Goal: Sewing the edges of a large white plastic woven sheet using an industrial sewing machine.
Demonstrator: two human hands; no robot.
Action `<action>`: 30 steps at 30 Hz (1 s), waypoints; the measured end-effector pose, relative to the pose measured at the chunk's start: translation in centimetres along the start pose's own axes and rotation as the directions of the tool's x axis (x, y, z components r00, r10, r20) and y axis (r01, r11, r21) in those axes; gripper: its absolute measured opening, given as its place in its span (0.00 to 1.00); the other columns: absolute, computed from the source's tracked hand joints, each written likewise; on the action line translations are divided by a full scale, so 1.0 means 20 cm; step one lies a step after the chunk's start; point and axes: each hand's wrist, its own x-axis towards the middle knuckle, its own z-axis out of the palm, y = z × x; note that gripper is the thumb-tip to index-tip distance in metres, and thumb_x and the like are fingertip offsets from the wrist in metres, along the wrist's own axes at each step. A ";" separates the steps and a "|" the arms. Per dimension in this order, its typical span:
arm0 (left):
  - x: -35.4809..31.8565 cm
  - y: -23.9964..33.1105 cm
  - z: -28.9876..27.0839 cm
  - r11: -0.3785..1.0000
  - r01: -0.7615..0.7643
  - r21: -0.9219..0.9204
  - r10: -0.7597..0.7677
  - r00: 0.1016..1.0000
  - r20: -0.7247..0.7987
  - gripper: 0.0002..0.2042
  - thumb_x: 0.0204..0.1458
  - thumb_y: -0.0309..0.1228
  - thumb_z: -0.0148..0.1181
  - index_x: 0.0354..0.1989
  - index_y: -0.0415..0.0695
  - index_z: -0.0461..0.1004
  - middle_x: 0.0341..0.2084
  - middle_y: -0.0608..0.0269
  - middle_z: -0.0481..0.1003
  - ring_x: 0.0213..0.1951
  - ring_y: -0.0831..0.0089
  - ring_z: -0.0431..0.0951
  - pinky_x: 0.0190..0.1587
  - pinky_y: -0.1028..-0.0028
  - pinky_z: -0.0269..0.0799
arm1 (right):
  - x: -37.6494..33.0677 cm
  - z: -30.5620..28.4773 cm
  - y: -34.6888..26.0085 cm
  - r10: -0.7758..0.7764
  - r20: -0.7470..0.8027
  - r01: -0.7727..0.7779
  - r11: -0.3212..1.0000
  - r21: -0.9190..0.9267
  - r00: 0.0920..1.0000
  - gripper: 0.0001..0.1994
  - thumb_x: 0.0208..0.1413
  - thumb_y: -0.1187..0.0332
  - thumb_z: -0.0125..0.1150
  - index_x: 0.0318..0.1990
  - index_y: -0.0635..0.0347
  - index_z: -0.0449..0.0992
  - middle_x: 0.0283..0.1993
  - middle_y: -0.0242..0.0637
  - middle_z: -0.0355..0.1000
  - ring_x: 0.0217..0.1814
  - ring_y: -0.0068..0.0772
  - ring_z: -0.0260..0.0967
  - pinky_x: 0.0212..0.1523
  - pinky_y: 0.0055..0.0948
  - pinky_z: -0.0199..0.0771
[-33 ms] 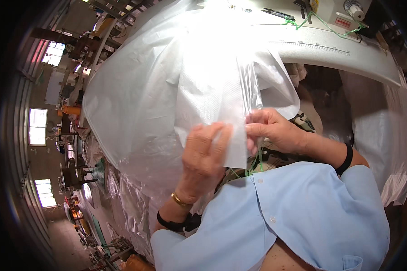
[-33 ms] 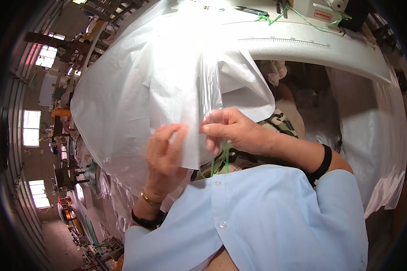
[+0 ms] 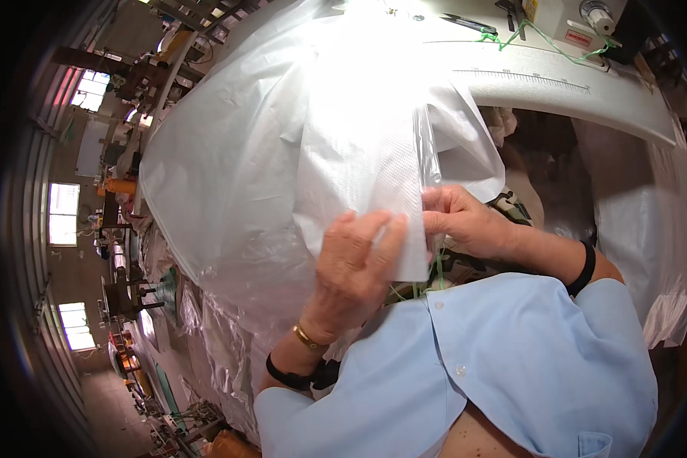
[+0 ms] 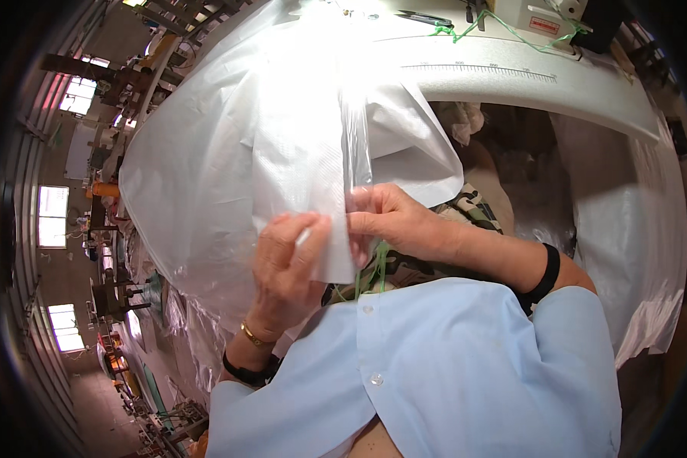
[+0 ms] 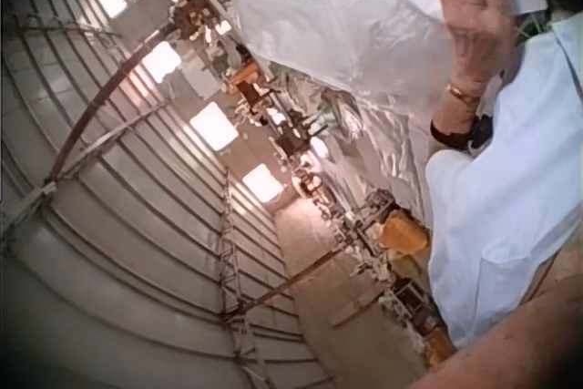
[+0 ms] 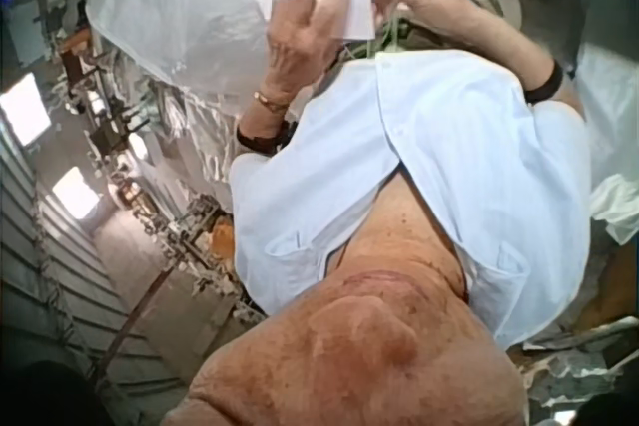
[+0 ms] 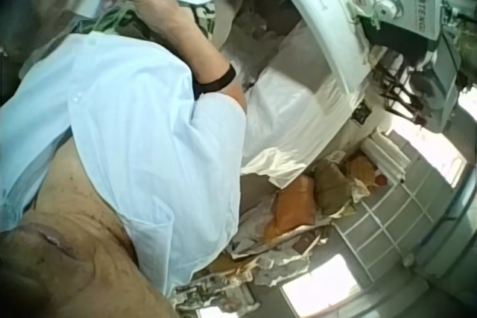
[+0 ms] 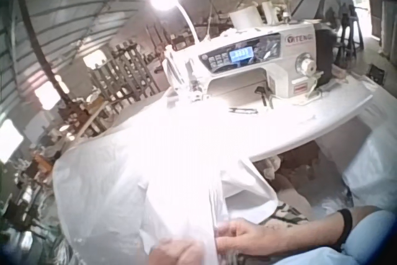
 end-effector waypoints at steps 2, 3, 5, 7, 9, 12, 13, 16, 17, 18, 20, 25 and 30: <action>0.03 0.06 0.01 0.998 -0.057 -0.010 0.056 0.997 -0.059 0.24 0.45 0.24 0.63 0.55 0.38 0.74 0.48 0.53 0.73 0.45 0.60 0.77 0.50 0.61 0.72 | -0.02 0.01 0.00 -0.017 -0.004 0.018 0.999 0.041 1.000 0.11 0.67 0.65 0.54 0.40 0.65 0.74 0.29 0.33 0.76 0.29 0.23 0.75 0.33 0.24 0.78; 0.04 0.08 0.01 0.993 -0.115 -0.015 0.112 0.987 -0.118 0.24 0.45 0.24 0.64 0.54 0.37 0.74 0.47 0.53 0.73 0.44 0.62 0.77 0.48 0.63 0.73 | -0.03 0.02 0.00 -0.036 -0.007 0.037 0.996 0.083 0.999 0.11 0.67 0.65 0.54 0.39 0.66 0.74 0.29 0.33 0.76 0.29 0.23 0.75 0.33 0.25 0.79; 0.05 0.08 0.01 0.992 -0.122 0.029 0.125 0.981 -0.145 0.22 0.45 0.25 0.65 0.53 0.36 0.75 0.45 0.53 0.74 0.43 0.65 0.77 0.44 0.67 0.74 | -0.03 0.04 -0.04 -0.053 0.029 0.051 0.997 0.052 0.998 0.11 0.67 0.65 0.54 0.41 0.66 0.73 0.29 0.34 0.75 0.30 0.22 0.75 0.32 0.26 0.81; 0.05 0.07 -0.01 0.998 -0.043 -0.047 0.036 0.990 -0.133 0.20 0.46 0.23 0.64 0.51 0.35 0.76 0.41 0.55 0.74 0.39 0.65 0.77 0.38 0.68 0.74 | -0.06 0.07 -0.06 -0.002 -0.034 0.003 1.000 0.023 0.999 0.11 0.67 0.65 0.53 0.43 0.67 0.71 0.29 0.35 0.76 0.30 0.23 0.75 0.33 0.26 0.79; 0.05 0.07 -0.02 0.995 -0.007 -0.095 -0.004 0.994 -0.110 0.16 0.47 0.19 0.63 0.47 0.35 0.76 0.38 0.55 0.75 0.36 0.67 0.76 0.35 0.71 0.73 | -0.09 0.11 -0.06 -0.037 -0.132 0.030 0.998 -0.055 0.991 0.10 0.67 0.65 0.53 0.43 0.66 0.70 0.29 0.35 0.75 0.30 0.23 0.74 0.33 0.25 0.78; 0.01 0.09 -0.01 0.904 0.197 -0.380 -0.231 0.972 -0.046 0.09 0.51 0.18 0.63 0.40 0.35 0.76 0.31 0.57 0.75 0.30 0.70 0.75 0.31 0.74 0.71 | -0.14 0.14 -0.06 -0.079 -0.215 0.044 0.985 -0.166 0.973 0.08 0.68 0.67 0.51 0.43 0.65 0.69 0.31 0.35 0.74 0.33 0.23 0.73 0.37 0.25 0.75; -0.01 0.09 0.00 0.738 0.344 -0.580 -0.399 0.916 0.036 0.06 0.52 0.20 0.63 0.37 0.36 0.75 0.28 0.58 0.74 0.27 0.70 0.75 0.29 0.73 0.69 | -0.16 0.15 -0.06 -0.080 -0.202 0.040 0.980 -0.197 0.976 0.07 0.68 0.69 0.50 0.42 0.64 0.68 0.33 0.34 0.74 0.35 0.23 0.72 0.40 0.25 0.74; -0.07 0.07 0.02 0.326 0.404 -0.855 -0.550 0.817 0.176 0.05 0.58 0.22 0.61 0.40 0.38 0.73 0.27 0.66 0.75 0.27 0.82 0.73 0.28 0.81 0.69 | -0.22 0.18 -0.02 -0.064 -0.140 0.023 0.961 -0.277 0.988 0.09 0.67 0.68 0.53 0.38 0.65 0.70 0.29 0.31 0.71 0.33 0.18 0.66 0.35 0.23 0.70; -0.08 0.07 0.02 0.064 0.420 -0.905 -0.600 0.741 0.301 0.06 0.59 0.23 0.60 0.43 0.38 0.72 0.28 0.68 0.75 0.28 0.85 0.72 0.29 0.83 0.69 | -0.23 0.18 -0.01 -0.060 -0.126 0.017 0.948 -0.319 0.990 0.10 0.66 0.66 0.56 0.35 0.65 0.71 0.26 0.29 0.70 0.30 0.16 0.64 0.31 0.23 0.68; -0.08 0.08 0.02 0.046 0.480 -0.876 -0.597 0.716 0.362 0.08 0.60 0.24 0.61 0.45 0.39 0.71 0.29 0.70 0.75 0.27 0.88 0.72 0.29 0.86 0.70 | -0.24 0.18 -0.02 0.004 -0.109 -0.039 0.945 -0.324 0.994 0.08 0.67 0.68 0.53 0.37 0.64 0.71 0.32 0.30 0.71 0.34 0.18 0.65 0.36 0.22 0.69; -0.03 0.09 0.02 -0.068 0.527 -0.847 -0.584 0.667 0.462 0.07 0.60 0.25 0.61 0.44 0.39 0.71 0.28 0.70 0.75 0.27 0.88 0.72 0.28 0.86 0.70 | -0.24 0.19 -0.03 -0.007 -0.119 -0.037 0.928 -0.370 0.993 0.09 0.67 0.68 0.55 0.36 0.64 0.71 0.31 0.30 0.71 0.32 0.18 0.65 0.34 0.23 0.68; -0.10 0.06 0.10 -0.121 0.559 -0.821 -0.508 0.675 0.534 0.06 0.59 0.27 0.63 0.38 0.40 0.72 0.25 0.72 0.75 0.23 0.90 0.70 0.22 0.86 0.66 | -0.24 0.23 -0.02 -0.124 -0.040 0.077 0.808 -0.584 0.992 0.10 0.63 0.67 0.60 0.31 0.63 0.72 0.25 0.32 0.70 0.24 0.24 0.66 0.26 0.28 0.66; -0.09 0.04 0.09 -0.035 0.573 -0.819 -0.495 0.702 0.512 0.05 0.60 0.27 0.62 0.36 0.40 0.73 0.23 0.73 0.74 0.22 0.91 0.69 0.21 0.86 0.63 | -0.22 0.23 -0.02 -0.283 0.126 0.258 0.494 -0.830 0.951 0.10 0.57 0.69 0.65 0.29 0.61 0.70 0.22 0.39 0.67 0.23 0.43 0.67 0.24 0.35 0.66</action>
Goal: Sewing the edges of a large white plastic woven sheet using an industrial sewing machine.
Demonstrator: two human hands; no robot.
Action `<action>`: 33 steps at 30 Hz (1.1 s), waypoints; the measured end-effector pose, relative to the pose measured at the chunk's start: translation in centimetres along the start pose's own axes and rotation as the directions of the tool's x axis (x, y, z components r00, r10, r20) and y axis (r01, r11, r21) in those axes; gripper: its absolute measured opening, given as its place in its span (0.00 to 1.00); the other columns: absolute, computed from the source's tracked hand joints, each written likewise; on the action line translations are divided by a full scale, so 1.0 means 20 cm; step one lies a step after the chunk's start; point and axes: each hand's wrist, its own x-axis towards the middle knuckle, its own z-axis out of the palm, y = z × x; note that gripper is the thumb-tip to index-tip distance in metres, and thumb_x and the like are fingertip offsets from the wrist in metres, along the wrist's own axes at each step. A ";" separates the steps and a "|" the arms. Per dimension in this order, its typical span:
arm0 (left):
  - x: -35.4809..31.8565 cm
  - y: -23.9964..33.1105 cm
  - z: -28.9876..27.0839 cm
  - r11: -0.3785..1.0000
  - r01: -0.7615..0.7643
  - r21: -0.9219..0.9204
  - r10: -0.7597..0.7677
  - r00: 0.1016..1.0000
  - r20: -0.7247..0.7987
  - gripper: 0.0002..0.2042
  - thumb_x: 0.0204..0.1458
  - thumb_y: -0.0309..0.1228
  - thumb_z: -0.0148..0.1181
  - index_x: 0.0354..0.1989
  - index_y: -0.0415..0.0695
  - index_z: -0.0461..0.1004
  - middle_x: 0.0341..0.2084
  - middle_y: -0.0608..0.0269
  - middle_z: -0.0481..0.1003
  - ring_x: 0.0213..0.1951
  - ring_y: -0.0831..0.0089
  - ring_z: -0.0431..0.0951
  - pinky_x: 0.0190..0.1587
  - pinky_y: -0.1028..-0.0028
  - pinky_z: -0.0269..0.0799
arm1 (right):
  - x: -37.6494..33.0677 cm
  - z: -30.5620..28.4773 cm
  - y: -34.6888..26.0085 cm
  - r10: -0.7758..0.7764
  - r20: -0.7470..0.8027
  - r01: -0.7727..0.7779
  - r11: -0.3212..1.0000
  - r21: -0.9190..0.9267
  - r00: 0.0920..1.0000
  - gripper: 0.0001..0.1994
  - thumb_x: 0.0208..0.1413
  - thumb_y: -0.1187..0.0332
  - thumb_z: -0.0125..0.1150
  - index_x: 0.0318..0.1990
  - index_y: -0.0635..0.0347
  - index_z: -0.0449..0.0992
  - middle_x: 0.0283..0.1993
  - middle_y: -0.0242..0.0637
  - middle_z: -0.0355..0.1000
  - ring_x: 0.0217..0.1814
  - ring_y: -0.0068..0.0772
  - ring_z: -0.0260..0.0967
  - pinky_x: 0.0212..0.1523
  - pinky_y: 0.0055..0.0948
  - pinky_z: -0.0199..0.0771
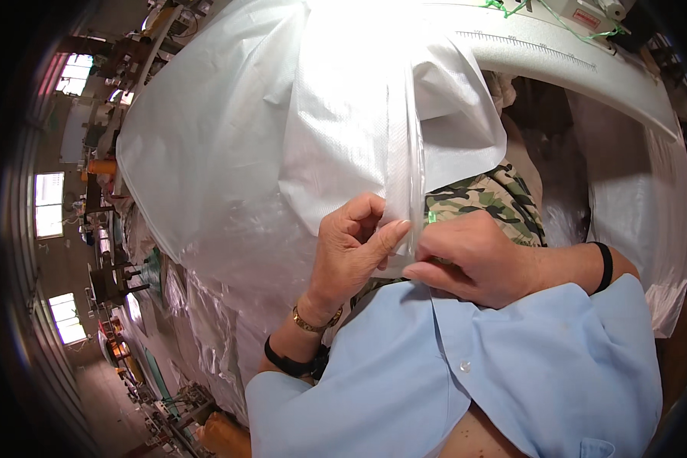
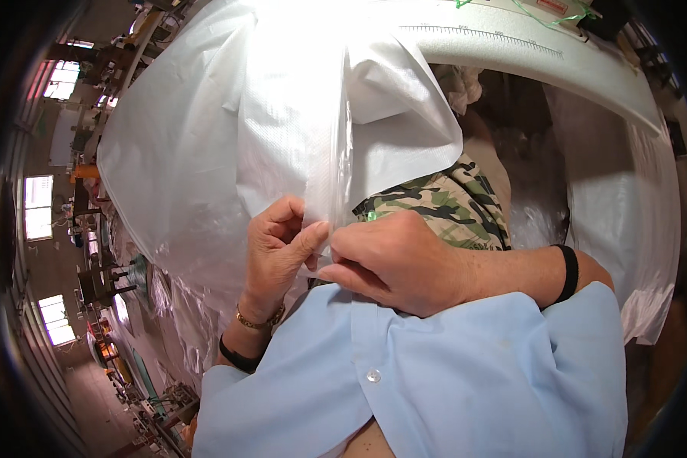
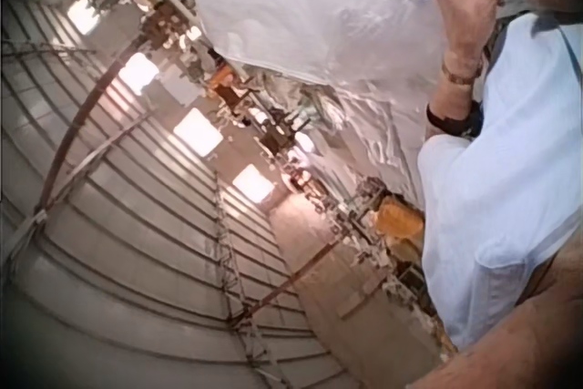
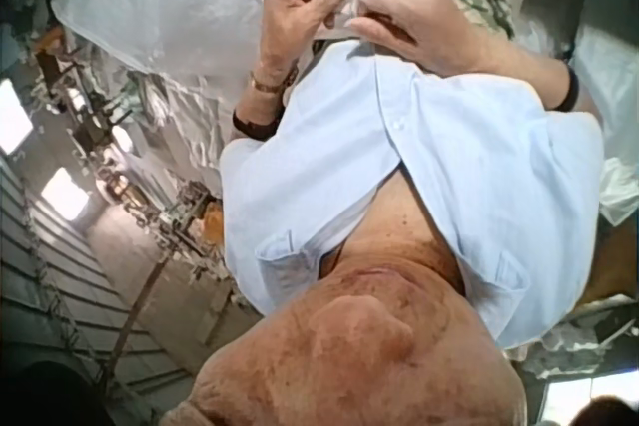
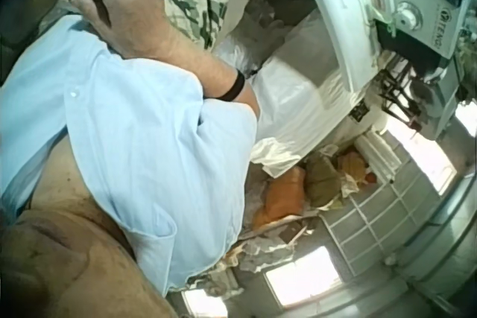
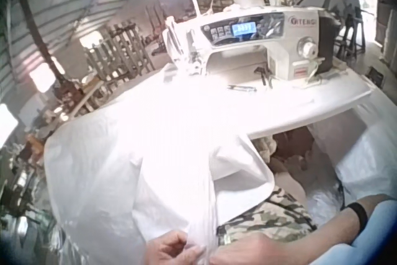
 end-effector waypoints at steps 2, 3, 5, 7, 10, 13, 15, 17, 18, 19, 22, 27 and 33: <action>0.00 -0.01 0.00 1.000 0.000 0.006 0.000 1.000 0.012 0.05 0.60 0.27 0.61 0.36 0.40 0.73 0.22 0.73 0.74 0.22 0.91 0.69 0.21 0.86 0.63 | 0.01 0.01 0.00 0.025 0.074 -0.019 0.996 -0.089 0.997 0.11 0.56 0.69 0.65 0.28 0.61 0.69 0.22 0.39 0.67 0.23 0.43 0.68 0.24 0.37 0.66; -0.01 -0.02 -0.01 1.000 0.021 0.010 -0.021 1.000 0.015 0.05 0.61 0.27 0.61 0.36 0.40 0.73 0.23 0.72 0.74 0.23 0.91 0.69 0.22 0.86 0.64 | 0.01 0.03 0.01 -0.004 0.057 0.011 0.992 -0.124 0.998 0.11 0.56 0.68 0.65 0.29 0.60 0.68 0.22 0.40 0.67 0.23 0.45 0.69 0.24 0.38 0.67; -0.01 -0.04 0.00 0.999 0.045 0.013 -0.046 0.999 0.018 0.05 0.61 0.27 0.60 0.37 0.39 0.73 0.24 0.72 0.74 0.23 0.91 0.69 0.23 0.86 0.65 | 0.03 0.04 0.00 -0.030 0.043 0.036 0.987 -0.157 0.999 0.12 0.56 0.67 0.64 0.29 0.60 0.66 0.22 0.40 0.68 0.23 0.46 0.70 0.24 0.40 0.68; -0.01 -0.06 0.01 0.998 0.006 -0.057 -0.004 0.999 0.044 0.05 0.62 0.27 0.58 0.39 0.38 0.73 0.26 0.71 0.75 0.25 0.90 0.69 0.26 0.85 0.67 | 0.05 0.04 -0.01 -0.210 -0.011 0.202 0.953 -0.224 0.978 0.12 0.54 0.70 0.66 0.27 0.59 0.66 0.23 0.38 0.67 0.23 0.43 0.69 0.23 0.39 0.66; 0.01 -0.05 -0.01 0.998 0.049 -0.033 -0.046 0.995 0.088 0.05 0.64 0.25 0.54 0.42 0.36 0.72 0.29 0.70 0.75 0.28 0.89 0.70 0.31 0.84 0.69 | 0.04 0.08 0.04 -0.063 0.188 0.112 0.959 -0.259 0.980 0.11 0.53 0.71 0.66 0.28 0.58 0.66 0.24 0.36 0.67 0.22 0.41 0.69 0.23 0.38 0.68; 0.00 -0.10 -0.02 1.000 -0.020 0.012 0.019 0.998 0.066 0.06 0.65 0.25 0.50 0.44 0.36 0.72 0.30 0.70 0.75 0.31 0.88 0.69 0.34 0.84 0.69 | 0.06 0.07 0.02 -0.162 0.179 0.214 0.921 -0.325 0.970 0.10 0.54 0.69 0.64 0.30 0.59 0.66 0.24 0.34 0.68 0.22 0.37 0.70 0.23 0.35 0.69; 0.00 -0.09 -0.03 0.999 0.019 0.048 -0.022 0.997 0.074 0.07 0.65 0.26 0.49 0.45 0.36 0.72 0.30 0.70 0.74 0.32 0.88 0.69 0.35 0.83 0.68 | 0.07 0.08 0.02 -0.189 0.204 0.254 0.894 -0.370 0.961 0.10 0.55 0.68 0.62 0.30 0.59 0.66 0.23 0.34 0.67 0.22 0.36 0.70 0.22 0.34 0.68; -0.01 -0.09 -0.04 0.995 0.054 0.085 -0.061 0.995 0.080 0.08 0.66 0.26 0.48 0.45 0.36 0.71 0.30 0.70 0.74 0.32 0.87 0.68 0.35 0.83 0.68 | 0.08 0.08 0.02 -0.215 0.230 0.295 0.861 -0.414 0.949 0.10 0.56 0.67 0.61 0.31 0.59 0.66 0.23 0.34 0.67 0.22 0.34 0.70 0.21 0.33 0.68; -0.01 -0.11 -0.05 0.997 0.050 0.062 -0.055 0.996 0.075 0.08 0.66 0.28 0.50 0.46 0.37 0.71 0.32 0.71 0.74 0.32 0.89 0.68 0.34 0.85 0.66 | 0.09 0.08 0.02 -0.165 0.298 0.289 0.850 -0.441 0.940 0.09 0.56 0.66 0.60 0.32 0.59 0.66 0.23 0.33 0.67 0.22 0.33 0.70 0.21 0.32 0.68; -0.01 -0.11 -0.05 0.998 0.045 0.038 -0.048 0.996 0.070 0.09 0.66 0.30 0.51 0.47 0.38 0.71 0.34 0.71 0.75 0.32 0.90 0.69 0.33 0.87 0.65 | 0.09 0.08 0.02 -0.112 0.363 0.285 0.837 -0.467 0.925 0.09 0.56 0.65 0.59 0.32 0.59 0.67 0.22 0.33 0.67 0.22 0.32 0.70 0.21 0.31 0.68; 0.01 -0.10 -0.04 0.999 0.039 -0.015 -0.039 0.999 0.017 0.10 0.67 0.32 0.51 0.48 0.38 0.70 0.34 0.70 0.76 0.32 0.90 0.70 0.33 0.86 0.67 | 0.09 0.09 0.03 -0.141 0.374 0.304 0.855 -0.421 0.917 0.09 0.53 0.66 0.61 0.32 0.59 0.67 0.22 0.33 0.67 0.22 0.33 0.71 0.21 0.32 0.68; 0.02 -0.08 0.00 0.993 0.041 -0.110 -0.042 0.999 -0.006 0.11 0.68 0.34 0.50 0.44 0.37 0.71 0.30 0.67 0.76 0.34 0.88 0.72 0.35 0.86 0.69 | 0.12 0.08 0.01 -0.120 0.465 0.328 0.857 -0.398 0.877 0.10 0.54 0.64 0.60 0.33 0.59 0.68 0.22 0.34 0.67 0.23 0.34 0.71 0.22 0.34 0.69; 0.03 -0.12 -0.08 0.996 -0.018 -0.083 0.013 0.998 -0.062 0.09 0.66 0.32 0.55 0.39 0.38 0.74 0.28 0.69 0.77 0.31 0.89 0.72 0.33 0.85 0.69 | 0.09 0.03 0.08 -0.051 0.110 0.061 0.994 -0.092 0.993 0.12 0.59 0.61 0.60 0.36 0.60 0.71 0.26 0.35 0.70 0.26 0.29 0.71 0.30 0.29 0.71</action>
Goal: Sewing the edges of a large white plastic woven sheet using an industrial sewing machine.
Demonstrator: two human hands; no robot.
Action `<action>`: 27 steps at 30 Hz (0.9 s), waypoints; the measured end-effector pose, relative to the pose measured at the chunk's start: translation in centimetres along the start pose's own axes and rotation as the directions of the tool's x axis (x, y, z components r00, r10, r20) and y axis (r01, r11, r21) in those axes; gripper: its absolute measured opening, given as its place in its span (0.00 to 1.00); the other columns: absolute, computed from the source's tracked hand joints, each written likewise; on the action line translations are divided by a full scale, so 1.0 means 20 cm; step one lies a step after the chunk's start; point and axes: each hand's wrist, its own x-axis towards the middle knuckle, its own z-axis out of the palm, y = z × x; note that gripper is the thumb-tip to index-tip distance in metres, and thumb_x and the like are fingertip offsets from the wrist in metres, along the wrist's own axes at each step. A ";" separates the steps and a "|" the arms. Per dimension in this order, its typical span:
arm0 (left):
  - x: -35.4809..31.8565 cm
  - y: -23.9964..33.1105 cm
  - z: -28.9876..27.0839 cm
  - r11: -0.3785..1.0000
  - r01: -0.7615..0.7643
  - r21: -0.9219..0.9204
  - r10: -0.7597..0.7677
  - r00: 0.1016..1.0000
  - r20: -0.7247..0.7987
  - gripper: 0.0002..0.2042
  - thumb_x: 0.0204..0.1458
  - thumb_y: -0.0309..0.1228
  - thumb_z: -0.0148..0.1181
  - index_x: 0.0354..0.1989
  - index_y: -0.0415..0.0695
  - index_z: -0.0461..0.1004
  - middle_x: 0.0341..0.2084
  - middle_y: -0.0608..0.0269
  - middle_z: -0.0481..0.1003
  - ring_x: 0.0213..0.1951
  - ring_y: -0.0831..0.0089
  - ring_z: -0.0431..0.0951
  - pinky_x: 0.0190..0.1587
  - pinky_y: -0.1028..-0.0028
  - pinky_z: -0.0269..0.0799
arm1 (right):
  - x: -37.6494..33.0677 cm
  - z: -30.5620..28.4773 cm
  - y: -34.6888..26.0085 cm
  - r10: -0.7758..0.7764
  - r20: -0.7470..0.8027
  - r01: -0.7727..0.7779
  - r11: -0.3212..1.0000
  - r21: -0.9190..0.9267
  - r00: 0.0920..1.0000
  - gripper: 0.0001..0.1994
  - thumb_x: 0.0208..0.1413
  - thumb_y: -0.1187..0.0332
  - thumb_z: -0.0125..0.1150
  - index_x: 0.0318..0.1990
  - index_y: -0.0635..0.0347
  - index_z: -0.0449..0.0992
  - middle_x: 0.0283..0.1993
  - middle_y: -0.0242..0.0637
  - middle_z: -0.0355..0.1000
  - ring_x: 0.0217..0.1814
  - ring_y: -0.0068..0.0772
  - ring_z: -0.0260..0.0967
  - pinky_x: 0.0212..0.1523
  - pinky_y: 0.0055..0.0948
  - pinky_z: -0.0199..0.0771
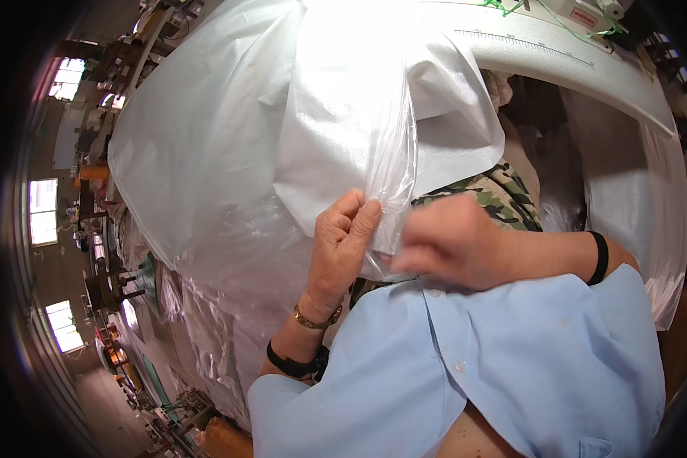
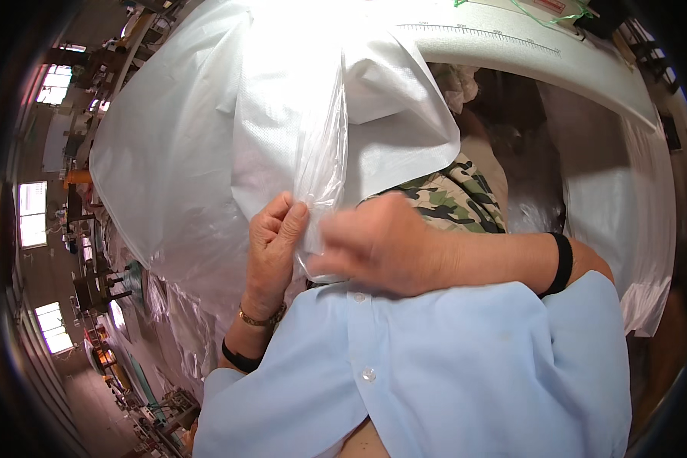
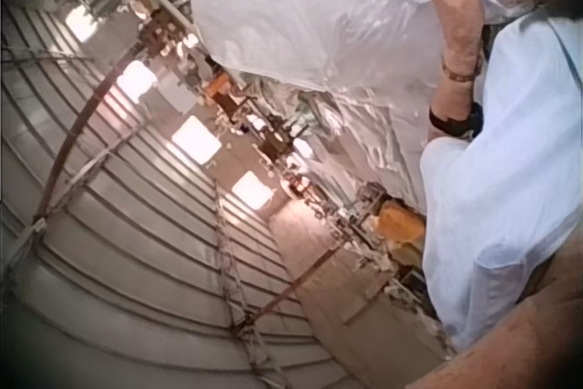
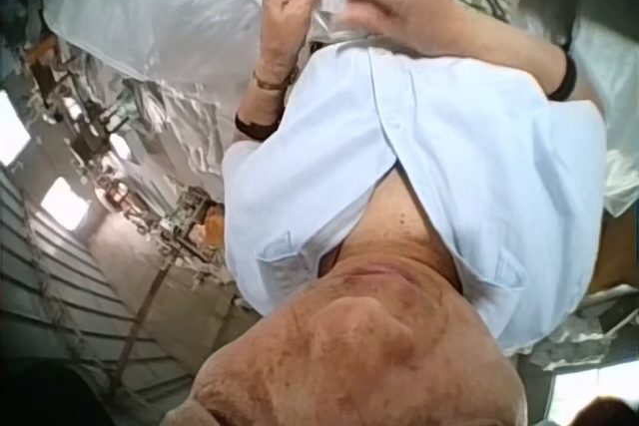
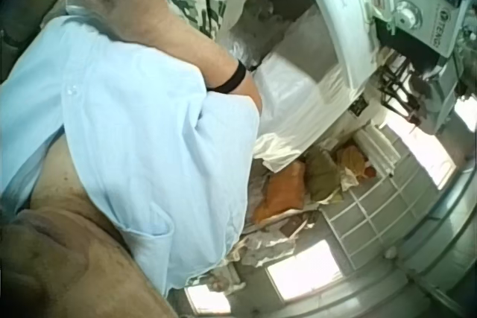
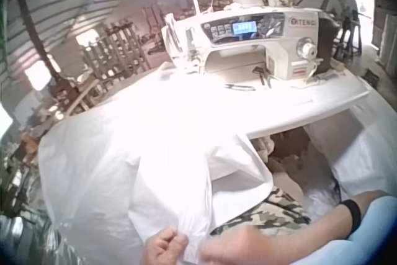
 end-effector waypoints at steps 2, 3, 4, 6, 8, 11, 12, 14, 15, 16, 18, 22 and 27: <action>0.00 0.00 -0.01 0.998 -0.053 0.040 0.053 0.999 -0.013 0.09 0.65 0.31 0.56 0.37 0.38 0.75 0.28 0.70 0.77 0.30 0.89 0.72 0.33 0.85 0.69 | 0.00 0.01 0.06 0.375 -0.109 -0.326 0.891 0.316 0.921 0.14 0.60 0.58 0.61 0.35 0.62 0.72 0.25 0.36 0.71 0.26 0.28 0.69 0.31 0.28 0.71; 0.00 0.02 0.01 0.999 -0.034 -0.009 0.034 0.999 -0.041 0.09 0.64 0.31 0.57 0.35 0.38 0.76 0.28 0.70 0.77 0.30 0.88 0.72 0.32 0.84 0.69 | 0.01 0.05 0.14 0.461 -0.146 -0.351 0.814 0.463 0.875 0.16 0.61 0.56 0.61 0.35 0.63 0.73 0.27 0.35 0.71 0.28 0.25 0.68 0.32 0.26 0.71; 0.00 0.04 0.02 0.998 -0.017 -0.059 0.013 0.998 -0.067 0.10 0.63 0.31 0.58 0.33 0.38 0.77 0.27 0.71 0.77 0.29 0.88 0.72 0.32 0.84 0.69 | 0.01 0.08 0.20 0.547 -0.168 -0.356 0.717 0.599 0.820 0.19 0.62 0.54 0.61 0.35 0.64 0.74 0.29 0.34 0.72 0.29 0.23 0.67 0.34 0.24 0.71; -0.01 0.04 0.02 0.995 0.000 -0.099 -0.008 0.997 -0.077 0.09 0.63 0.31 0.59 0.34 0.37 0.78 0.28 0.71 0.78 0.29 0.88 0.73 0.32 0.84 0.69 | 0.02 0.11 0.17 0.518 -0.138 -0.335 0.710 0.619 0.844 0.19 0.65 0.56 0.58 0.34 0.67 0.75 0.30 0.33 0.72 0.31 0.21 0.68 0.34 0.24 0.71; -0.01 0.05 0.00 0.990 0.016 -0.137 -0.028 0.996 -0.087 0.09 0.62 0.30 0.60 0.35 0.37 0.79 0.28 0.70 0.78 0.29 0.87 0.73 0.32 0.84 0.69 | 0.03 0.09 0.14 0.473 0.141 -0.393 0.491 0.778 0.870 0.17 0.66 0.59 0.56 0.36 0.68 0.76 0.30 0.32 0.73 0.33 0.21 0.69 0.35 0.24 0.71; -0.01 0.04 -0.03 0.961 0.023 -0.277 -0.051 0.994 -0.097 0.07 0.60 0.28 0.62 0.36 0.36 0.79 0.28 0.69 0.78 0.29 0.86 0.74 0.33 0.84 0.70 | 0.03 0.09 0.19 0.405 0.157 -0.386 0.581 0.717 0.901 0.17 0.68 0.60 0.54 0.35 0.69 0.76 0.30 0.31 0.73 0.32 0.20 0.69 0.36 0.24 0.72; -0.01 0.03 -0.04 0.948 0.007 -0.318 -0.039 0.995 -0.095 0.06 0.60 0.27 0.63 0.36 0.36 0.79 0.28 0.68 0.79 0.29 0.86 0.74 0.33 0.84 0.71 | 0.03 0.09 0.20 0.367 0.182 -0.383 0.607 0.696 0.912 0.18 0.68 0.60 0.54 0.35 0.69 0.77 0.30 0.30 0.73 0.32 0.20 0.70 0.36 0.25 0.72; -0.01 0.03 -0.05 0.934 -0.010 -0.358 -0.025 0.995 -0.092 0.05 0.59 0.26 0.63 0.36 0.36 0.79 0.28 0.68 0.79 0.29 0.85 0.75 0.33 0.84 0.72 | 0.04 0.08 0.18 0.366 0.172 -0.377 0.621 0.687 0.915 0.18 0.67 0.60 0.54 0.34 0.69 0.76 0.29 0.30 0.73 0.32 0.21 0.69 0.36 0.25 0.72; 0.00 0.03 -0.06 0.926 0.003 -0.379 -0.039 0.995 -0.087 0.05 0.58 0.25 0.64 0.35 0.36 0.79 0.28 0.67 0.79 0.29 0.85 0.75 0.33 0.84 0.72 | 0.04 0.07 0.18 0.367 0.159 -0.371 0.633 0.679 0.917 0.19 0.67 0.60 0.54 0.33 0.70 0.76 0.28 0.31 0.72 0.31 0.21 0.69 0.35 0.26 0.72; 0.01 0.03 -0.06 0.917 0.016 -0.399 -0.053 0.995 -0.081 0.04 0.58 0.24 0.64 0.35 0.36 0.79 0.28 0.67 0.79 0.29 0.85 0.75 0.34 0.84 0.72 | 0.05 0.07 0.19 0.368 0.156 -0.370 0.635 0.678 0.917 0.19 0.67 0.60 0.54 0.33 0.70 0.76 0.28 0.31 0.72 0.31 0.21 0.69 0.35 0.26 0.72; 0.00 0.03 -0.07 0.926 0.010 -0.376 -0.047 0.995 -0.089 0.03 0.58 0.24 0.64 0.34 0.36 0.79 0.27 0.67 0.79 0.29 0.85 0.75 0.34 0.84 0.72 | 0.08 0.06 0.23 0.363 0.198 -0.410 0.730 0.547 0.911 0.18 0.64 0.62 0.54 0.32 0.72 0.76 0.27 0.39 0.74 0.30 0.26 0.70 0.35 0.29 0.72; 0.00 0.06 -0.05 0.960 0.077 -0.270 -0.108 0.989 -0.105 0.04 0.55 0.26 0.66 0.31 0.40 0.77 0.26 0.70 0.78 0.28 0.86 0.74 0.33 0.85 0.69 | 0.23 0.11 0.30 0.259 0.268 -0.338 0.889 0.310 0.928 0.15 0.60 0.64 0.53 0.32 0.71 0.76 0.28 0.49 0.75 0.30 0.37 0.72 0.36 0.34 0.72; 0.00 0.09 -0.10 0.989 0.000 -0.151 -0.017 0.994 -0.110 0.04 0.55 0.25 0.66 0.31 0.41 0.78 0.25 0.72 0.77 0.28 0.88 0.72 0.33 0.86 0.67 | 0.31 0.09 0.25 0.127 0.158 -0.160 0.964 0.213 0.979 0.10 0.58 0.67 0.55 0.35 0.65 0.76 0.32 0.48 0.76 0.36 0.54 0.73 0.36 0.44 0.72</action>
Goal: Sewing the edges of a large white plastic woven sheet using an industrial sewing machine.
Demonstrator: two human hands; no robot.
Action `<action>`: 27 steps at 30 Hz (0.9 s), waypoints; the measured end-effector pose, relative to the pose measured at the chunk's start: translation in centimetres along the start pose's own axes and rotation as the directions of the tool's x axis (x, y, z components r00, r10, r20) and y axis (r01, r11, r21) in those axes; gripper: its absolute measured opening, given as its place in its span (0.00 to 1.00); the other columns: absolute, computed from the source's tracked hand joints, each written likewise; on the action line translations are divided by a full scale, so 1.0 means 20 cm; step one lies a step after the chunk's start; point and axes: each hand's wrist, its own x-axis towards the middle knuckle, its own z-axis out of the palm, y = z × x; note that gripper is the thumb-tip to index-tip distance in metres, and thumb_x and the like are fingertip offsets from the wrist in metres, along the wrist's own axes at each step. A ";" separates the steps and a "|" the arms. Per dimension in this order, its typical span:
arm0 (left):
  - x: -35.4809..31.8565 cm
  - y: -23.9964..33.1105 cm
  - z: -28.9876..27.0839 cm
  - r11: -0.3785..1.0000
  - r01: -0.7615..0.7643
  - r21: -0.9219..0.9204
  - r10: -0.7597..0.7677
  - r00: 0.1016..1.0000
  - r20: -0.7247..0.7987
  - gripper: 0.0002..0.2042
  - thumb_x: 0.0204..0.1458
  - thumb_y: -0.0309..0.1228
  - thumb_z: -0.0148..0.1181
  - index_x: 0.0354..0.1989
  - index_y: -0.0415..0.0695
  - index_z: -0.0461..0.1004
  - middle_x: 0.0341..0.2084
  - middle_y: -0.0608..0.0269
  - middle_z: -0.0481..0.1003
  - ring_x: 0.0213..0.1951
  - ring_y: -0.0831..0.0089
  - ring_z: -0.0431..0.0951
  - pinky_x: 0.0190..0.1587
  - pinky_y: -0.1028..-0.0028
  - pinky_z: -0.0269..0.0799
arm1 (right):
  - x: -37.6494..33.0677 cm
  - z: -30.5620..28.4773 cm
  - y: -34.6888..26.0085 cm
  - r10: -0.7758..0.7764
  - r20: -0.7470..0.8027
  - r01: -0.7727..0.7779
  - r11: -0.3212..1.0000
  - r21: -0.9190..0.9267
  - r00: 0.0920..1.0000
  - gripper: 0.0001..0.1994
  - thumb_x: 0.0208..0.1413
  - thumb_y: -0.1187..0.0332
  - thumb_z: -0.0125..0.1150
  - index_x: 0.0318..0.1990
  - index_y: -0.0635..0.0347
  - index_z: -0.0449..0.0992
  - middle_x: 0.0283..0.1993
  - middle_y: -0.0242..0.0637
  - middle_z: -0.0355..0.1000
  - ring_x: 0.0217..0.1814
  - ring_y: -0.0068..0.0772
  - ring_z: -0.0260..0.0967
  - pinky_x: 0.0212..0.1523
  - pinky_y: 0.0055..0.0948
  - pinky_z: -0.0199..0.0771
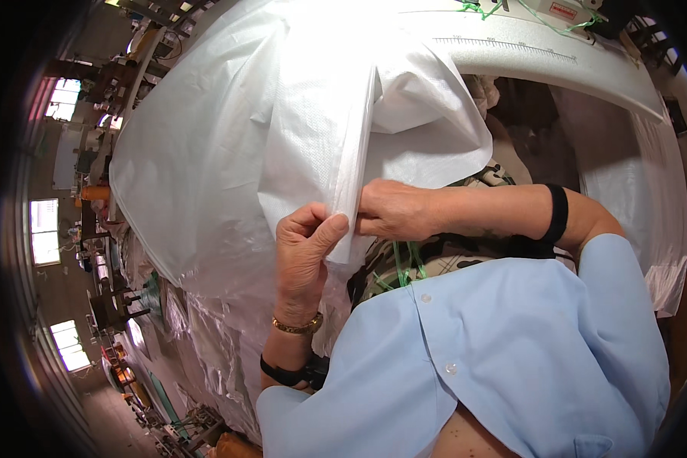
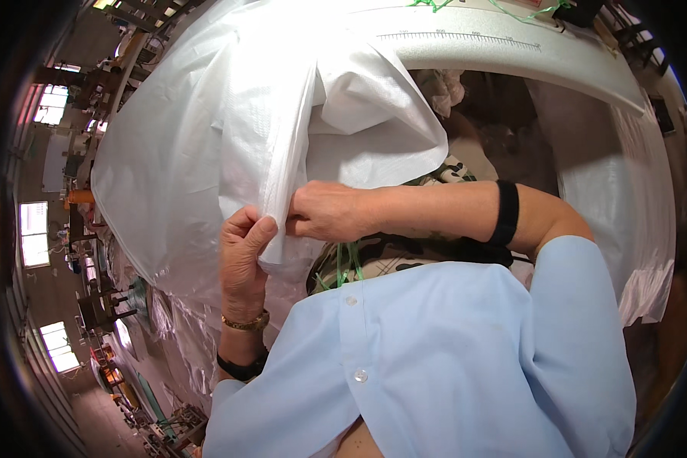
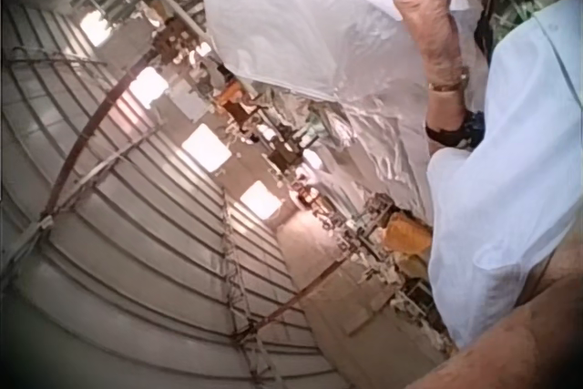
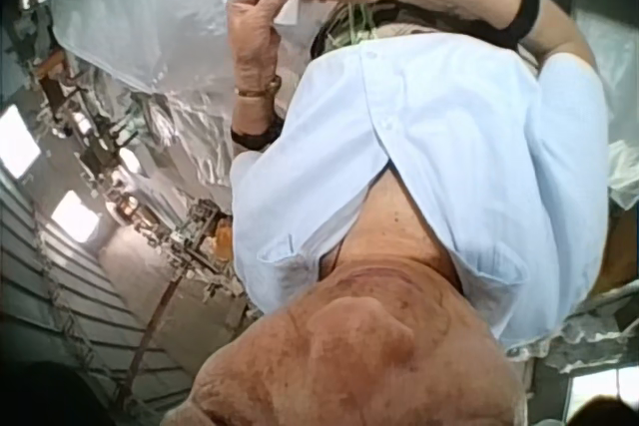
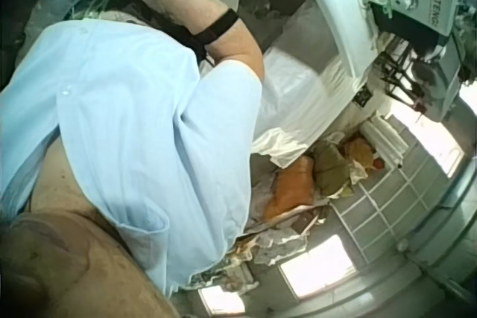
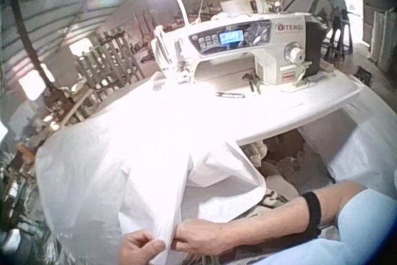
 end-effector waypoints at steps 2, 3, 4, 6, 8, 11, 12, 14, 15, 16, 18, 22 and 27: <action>-0.01 0.00 -0.02 0.999 -0.048 0.008 0.048 0.999 -0.014 0.04 0.56 0.24 0.66 0.31 0.40 0.78 0.26 0.73 0.77 0.28 0.89 0.71 0.32 0.87 0.67 | -0.05 -0.03 0.07 -0.044 -0.147 0.022 0.989 -0.146 0.988 0.09 0.58 0.68 0.57 0.39 0.65 0.76 0.34 0.48 0.76 0.36 0.50 0.74 0.37 0.41 0.73; 0.00 0.00 -0.02 0.999 -0.038 0.003 0.038 0.999 -0.008 0.04 0.56 0.24 0.66 0.30 0.40 0.78 0.25 0.73 0.76 0.27 0.90 0.71 0.32 0.87 0.66 | -0.10 -0.07 0.10 -0.108 -0.291 0.019 0.956 -0.293 0.951 0.09 0.58 0.69 0.60 0.43 0.64 0.75 0.36 0.47 0.75 0.36 0.46 0.75 0.37 0.38 0.74; 0.00 0.00 -0.03 1.000 -0.028 -0.003 0.028 1.000 -0.001 0.04 0.56 0.24 0.66 0.30 0.40 0.77 0.25 0.74 0.76 0.27 0.90 0.70 0.32 0.88 0.66 | -0.16 -0.11 0.13 -0.113 -0.304 -0.042 0.887 -0.460 0.946 0.09 0.57 0.69 0.62 0.43 0.62 0.75 0.37 0.45 0.75 0.36 0.46 0.75 0.35 0.38 0.74; 0.00 -0.01 -0.03 0.999 -0.031 -0.003 0.032 0.999 0.004 0.05 0.56 0.25 0.66 0.30 0.41 0.77 0.25 0.74 0.76 0.27 0.90 0.70 0.31 0.88 0.65 | -0.30 -0.17 0.17 -0.074 -0.320 -0.165 0.736 -0.656 0.945 0.09 0.56 0.68 0.64 0.42 0.58 0.75 0.36 0.42 0.76 0.35 0.47 0.75 0.33 0.40 0.74; 0.01 -0.01 -0.03 1.000 -0.031 -0.004 0.031 0.999 0.014 0.05 0.56 0.25 0.66 0.30 0.41 0.76 0.25 0.74 0.76 0.27 0.90 0.70 0.31 0.88 0.65 | -0.44 -0.17 0.19 -0.019 -0.327 -0.229 0.676 -0.700 0.945 0.09 0.55 0.67 0.64 0.42 0.57 0.75 0.35 0.41 0.76 0.35 0.48 0.76 0.33 0.40 0.74; 0.01 -0.01 -0.04 0.997 -0.067 0.040 0.068 0.998 -0.009 0.05 0.56 0.25 0.66 0.30 0.41 0.76 0.24 0.74 0.75 0.27 0.90 0.70 0.30 0.87 0.64 | -0.57 -0.16 0.21 0.060 -0.373 -0.320 0.651 -0.689 0.926 0.07 0.55 0.68 0.61 0.36 0.60 0.70 0.27 0.41 0.75 0.33 0.49 0.76 0.31 0.44 0.74; 0.02 0.00 -0.05 0.997 -0.061 0.038 0.061 0.998 0.001 0.05 0.56 0.25 0.66 0.30 0.41 0.76 0.24 0.74 0.75 0.27 0.89 0.70 0.30 0.87 0.65 | -0.60 -0.16 0.21 0.187 -0.370 -0.411 0.536 -0.738 0.910 0.07 0.54 0.69 0.60 0.36 0.61 0.70 0.25 0.42 0.75 0.31 0.49 0.76 0.31 0.44 0.74; 0.02 0.02 -0.05 0.998 -0.058 0.038 0.058 0.998 0.019 0.05 0.56 0.25 0.66 0.30 0.41 0.76 0.24 0.74 0.75 0.27 0.89 0.70 0.31 0.87 0.65 | -0.63 -0.16 0.27 0.335 -0.410 -0.516 0.346 -0.784 0.848 0.06 0.51 0.70 0.59 0.34 0.61 0.71 0.22 0.45 0.74 0.28 0.49 0.76 0.31 0.43 0.75; 0.02 0.03 -0.05 0.996 -0.071 0.059 0.071 0.997 0.016 0.05 0.56 0.25 0.66 0.30 0.41 0.76 0.24 0.75 0.75 0.27 0.89 0.70 0.31 0.87 0.65 | -0.65 -0.18 0.32 0.333 -0.414 -0.518 0.344 -0.784 0.847 0.06 0.51 0.70 0.59 0.34 0.61 0.71 0.22 0.45 0.74 0.28 0.49 0.76 0.31 0.43 0.75; 0.02 0.04 -0.05 0.993 -0.086 0.081 0.085 0.996 0.014 0.05 0.56 0.25 0.66 0.30 0.41 0.76 0.24 0.75 0.74 0.27 0.89 0.70 0.31 0.87 0.65 | -0.67 -0.19 0.37 0.224 -0.438 -0.492 0.385 -0.781 0.871 0.05 0.50 0.71 0.59 0.33 0.61 0.71 0.22 0.45 0.74 0.28 0.49 0.76 0.30 0.43 0.75; 0.01 0.07 -0.06 0.984 -0.120 0.128 0.123 0.992 -0.014 0.05 0.56 0.25 0.66 0.30 0.40 0.76 0.24 0.75 0.74 0.27 0.90 0.69 0.31 0.87 0.64 | -0.66 -0.20 0.39 0.046 -0.484 -0.451 0.451 -0.771 0.874 0.04 0.49 0.72 0.59 0.31 0.59 0.71 0.23 0.44 0.74 0.27 0.50 0.76 0.28 0.45 0.74; 0.03 0.17 -0.12 0.945 -0.204 0.254 0.223 0.974 -0.046 0.04 0.56 0.25 0.65 0.31 0.39 0.77 0.24 0.77 0.73 0.27 0.90 0.67 0.31 0.87 0.61 | -0.62 -0.22 0.28 -0.177 -0.429 -0.272 0.550 -0.789 0.886 0.06 0.45 0.72 0.59 0.32 0.58 0.73 0.24 0.40 0.70 0.27 0.45 0.73 0.29 0.41 0.72; 0.00 0.31 -0.12 0.834 -0.328 0.444 0.377 0.926 -0.024 0.03 0.56 0.23 0.65 0.32 0.38 0.77 0.24 0.78 0.72 0.26 0.91 0.65 0.30 0.88 0.60 | -0.48 -0.14 -0.22 -0.540 -0.080 0.276 0.546 -0.791 0.838 0.08 0.41 0.69 0.61 0.31 0.57 0.70 0.27 0.33 0.60 0.28 0.34 0.65 0.28 0.31 0.64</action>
